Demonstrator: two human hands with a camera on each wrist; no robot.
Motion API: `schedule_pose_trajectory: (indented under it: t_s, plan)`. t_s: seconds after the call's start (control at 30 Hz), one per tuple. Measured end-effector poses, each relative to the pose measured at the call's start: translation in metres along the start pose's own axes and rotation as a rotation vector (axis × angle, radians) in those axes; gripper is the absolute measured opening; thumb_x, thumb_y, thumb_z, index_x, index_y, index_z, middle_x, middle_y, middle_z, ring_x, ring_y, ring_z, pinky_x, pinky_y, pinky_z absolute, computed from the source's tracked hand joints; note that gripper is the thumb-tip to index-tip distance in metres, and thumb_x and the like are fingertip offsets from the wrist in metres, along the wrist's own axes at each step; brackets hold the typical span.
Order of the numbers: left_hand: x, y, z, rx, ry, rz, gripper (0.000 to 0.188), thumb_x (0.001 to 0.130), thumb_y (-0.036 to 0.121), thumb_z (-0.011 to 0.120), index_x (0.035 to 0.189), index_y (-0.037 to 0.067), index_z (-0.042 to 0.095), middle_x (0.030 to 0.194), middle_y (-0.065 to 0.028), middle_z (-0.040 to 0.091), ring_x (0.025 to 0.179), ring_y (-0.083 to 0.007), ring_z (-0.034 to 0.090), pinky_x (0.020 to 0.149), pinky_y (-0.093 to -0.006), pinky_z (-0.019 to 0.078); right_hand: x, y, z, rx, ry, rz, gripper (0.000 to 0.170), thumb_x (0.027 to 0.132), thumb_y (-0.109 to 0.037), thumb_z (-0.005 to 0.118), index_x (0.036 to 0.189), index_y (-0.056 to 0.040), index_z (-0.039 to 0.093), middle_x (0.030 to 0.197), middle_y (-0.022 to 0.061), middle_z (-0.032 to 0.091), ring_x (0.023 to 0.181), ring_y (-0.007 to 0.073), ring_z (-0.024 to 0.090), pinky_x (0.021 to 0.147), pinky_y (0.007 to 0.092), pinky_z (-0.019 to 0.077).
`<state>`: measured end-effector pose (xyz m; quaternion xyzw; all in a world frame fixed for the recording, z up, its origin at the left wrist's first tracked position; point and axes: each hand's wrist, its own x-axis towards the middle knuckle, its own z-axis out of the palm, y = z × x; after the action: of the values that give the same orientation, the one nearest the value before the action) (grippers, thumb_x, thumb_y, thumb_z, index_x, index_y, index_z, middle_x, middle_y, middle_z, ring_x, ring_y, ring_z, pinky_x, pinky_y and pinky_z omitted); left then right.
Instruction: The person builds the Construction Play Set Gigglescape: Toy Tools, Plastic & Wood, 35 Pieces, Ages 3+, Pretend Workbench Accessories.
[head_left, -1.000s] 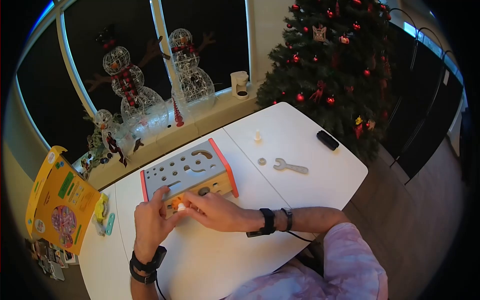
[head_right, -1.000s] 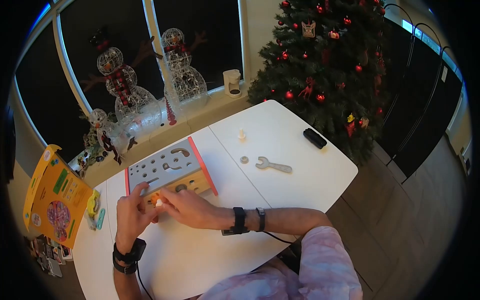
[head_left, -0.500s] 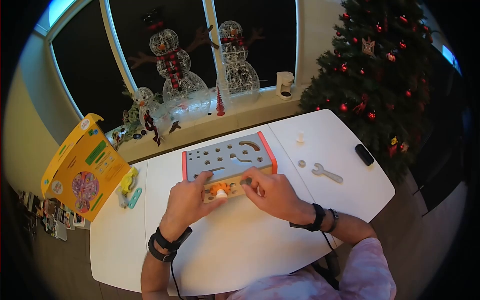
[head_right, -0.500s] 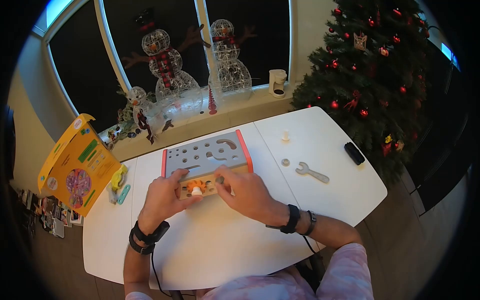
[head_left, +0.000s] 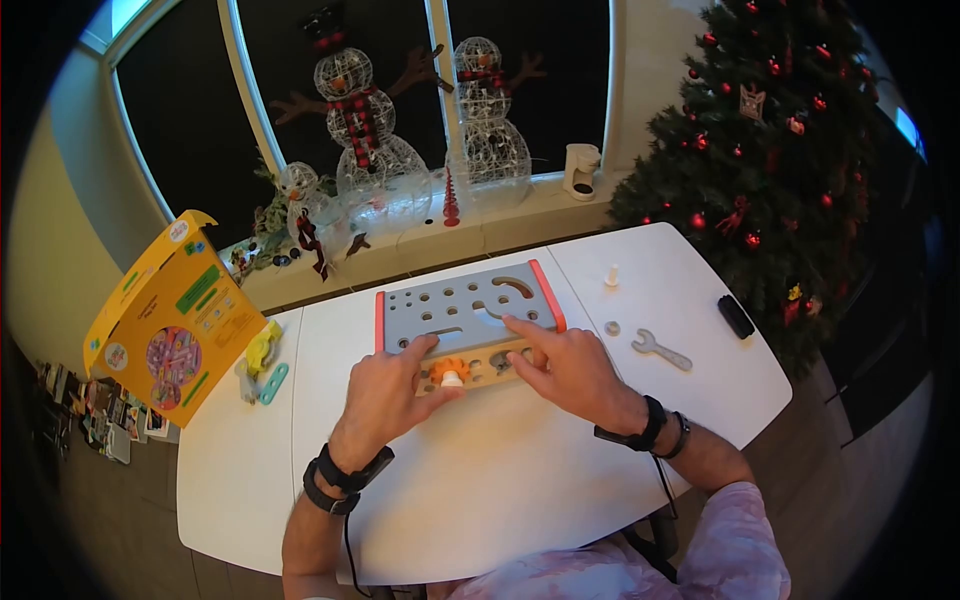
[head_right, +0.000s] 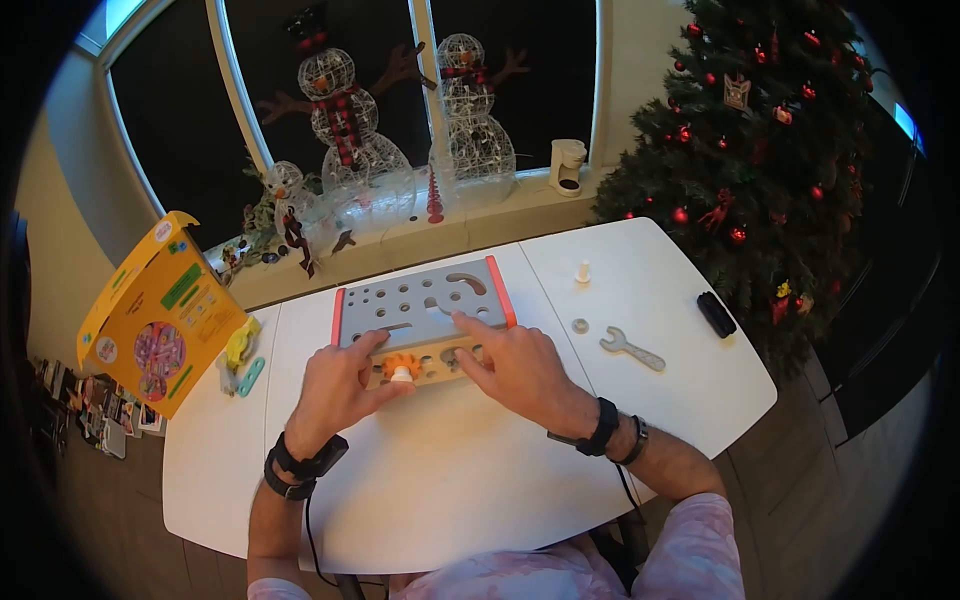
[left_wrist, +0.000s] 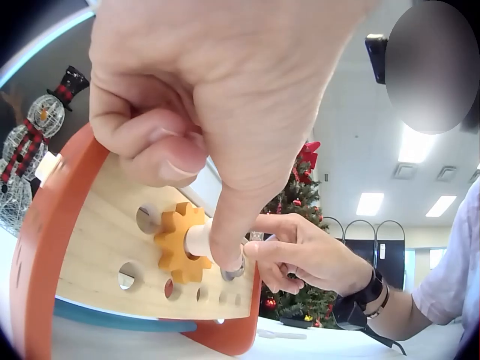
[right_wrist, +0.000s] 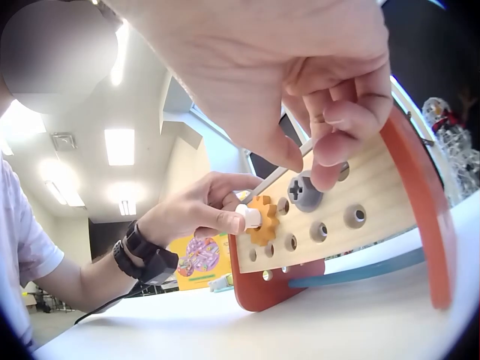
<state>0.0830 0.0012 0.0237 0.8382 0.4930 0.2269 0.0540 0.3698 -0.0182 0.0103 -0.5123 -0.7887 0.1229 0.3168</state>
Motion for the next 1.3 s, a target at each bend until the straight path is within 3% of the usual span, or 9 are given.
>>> schedule_pose_trajectory:
  t_s: [0.37, 0.43, 0.53, 0.57, 0.63, 0.77, 0.87, 0.93, 1.3]
  plan:
    - [-0.004, 0.005, -0.006, 0.028, -0.083, 0.014, 0.084, 0.077, 0.051, 0.1, 0.141, 0.007, 0.067, 0.063, -0.0026, 0.062, 0.057, -0.0276, 0.066, 0.059, -0.0391, 0.0519, 0.0, 0.006, -0.001, 0.001, 0.022, -0.022, 0.049, 0.105, -0.027, 0.071, 0.152, -0.0123, 0.067, 0.065, 0.0075, 0.072, 0.062, 0.0357, 0.071, 0.065, 0.0485, 0.0581]
    - [-0.009, 0.009, -0.005, 0.055, -0.033, -0.002, 0.078, 0.076, 0.047, 0.101, 0.137, 0.01, 0.068, 0.068, -0.0025, 0.065, 0.06, -0.0263, 0.068, 0.06, -0.039, 0.0535, 0.001, 0.008, -0.001, -0.018, 0.051, -0.054, 0.049, 0.103, -0.02, 0.076, 0.151, -0.0147, 0.07, 0.069, 0.0097, 0.074, 0.062, 0.0312, 0.073, 0.062, 0.0409, 0.0577]
    - [-0.017, 0.01, 0.0, 0.077, 0.117, 0.089, 0.063, 0.081, 0.038, 0.098, 0.131, 0.014, 0.069, 0.081, -0.0019, 0.068, 0.068, -0.0238, 0.072, 0.06, -0.0395, 0.056, 0.002, 0.009, 0.001, 0.009, 0.053, -0.027, 0.047, 0.103, -0.019, 0.076, 0.15, -0.0148, 0.072, 0.068, 0.0095, 0.073, 0.059, 0.0302, 0.071, 0.061, 0.0403, 0.056]
    - [-0.018, 0.007, 0.001, 0.085, 0.115, 0.077, 0.063, 0.081, 0.038, 0.098, 0.131, 0.014, 0.069, 0.081, -0.0019, 0.068, 0.068, -0.0238, 0.072, 0.06, -0.0395, 0.056, 0.003, 0.007, 0.001, 0.019, 0.045, -0.034, 0.047, 0.103, -0.019, 0.076, 0.15, -0.0148, 0.072, 0.068, 0.0095, 0.073, 0.059, 0.0302, 0.071, 0.061, 0.0403, 0.056]
    - [-0.019, 0.001, 0.007, 0.197, 0.127, 0.317, 0.044, 0.086, 0.024, 0.092, 0.123, 0.015, 0.071, 0.094, -0.0005, 0.069, 0.077, -0.0211, 0.074, 0.061, -0.038, 0.0585, 0.003, 0.004, -0.003, 0.04, 0.002, 0.014, 0.044, 0.105, -0.023, 0.072, 0.148, -0.0139, 0.071, 0.067, 0.0092, 0.072, 0.061, 0.0341, 0.07, 0.064, 0.0456, 0.0568]
    - [-0.02, -0.002, 0.014, 0.241, 0.153, 0.413, 0.034, 0.088, 0.014, 0.087, 0.119, 0.015, 0.074, 0.099, 0.001, 0.069, 0.082, -0.0194, 0.074, 0.063, -0.0355, 0.0605, 0.003, 0.007, -0.003, 0.061, 0.007, 0.001, 0.044, 0.105, -0.023, 0.073, 0.147, -0.0139, 0.071, 0.067, 0.0093, 0.073, 0.061, 0.034, 0.07, 0.063, 0.0449, 0.0565]
    - [-0.018, -0.004, 0.019, 0.257, 0.217, 0.471, 0.034, 0.085, 0.01, 0.086, 0.118, 0.013, 0.076, 0.099, 0.0006, 0.07, 0.083, -0.0192, 0.074, 0.064, -0.034, 0.0604, 0.003, 0.006, -0.004, 0.066, 0.008, 0.011, 0.044, 0.105, -0.023, 0.073, 0.148, -0.0139, 0.071, 0.067, 0.0096, 0.073, 0.06, 0.0339, 0.07, 0.063, 0.0444, 0.0561]
    - [-0.017, -0.004, 0.021, 0.252, 0.259, 0.521, 0.036, 0.085, 0.009, 0.086, 0.119, 0.01, 0.076, 0.102, -0.0008, 0.071, 0.084, -0.0194, 0.074, 0.065, -0.0337, 0.061, 0.003, 0.009, -0.001, 0.077, 0.057, -0.035, 0.045, 0.102, -0.017, 0.078, 0.146, -0.0126, 0.074, 0.063, 0.0086, 0.069, 0.054, 0.0275, 0.066, 0.058, 0.0388, 0.0519]
    - [-0.015, -0.002, 0.018, 0.352, 0.223, 0.631, 0.033, 0.089, 0.006, 0.075, 0.12, -0.002, 0.075, 0.109, -0.0048, 0.066, 0.097, -0.0178, 0.07, 0.079, -0.0307, 0.0636, 0.005, 0.01, -0.003, 0.061, 0.038, -0.042, 0.044, 0.102, -0.021, 0.077, 0.146, -0.0133, 0.073, 0.064, 0.0095, 0.07, 0.056, 0.0304, 0.067, 0.059, 0.0422, 0.0535]
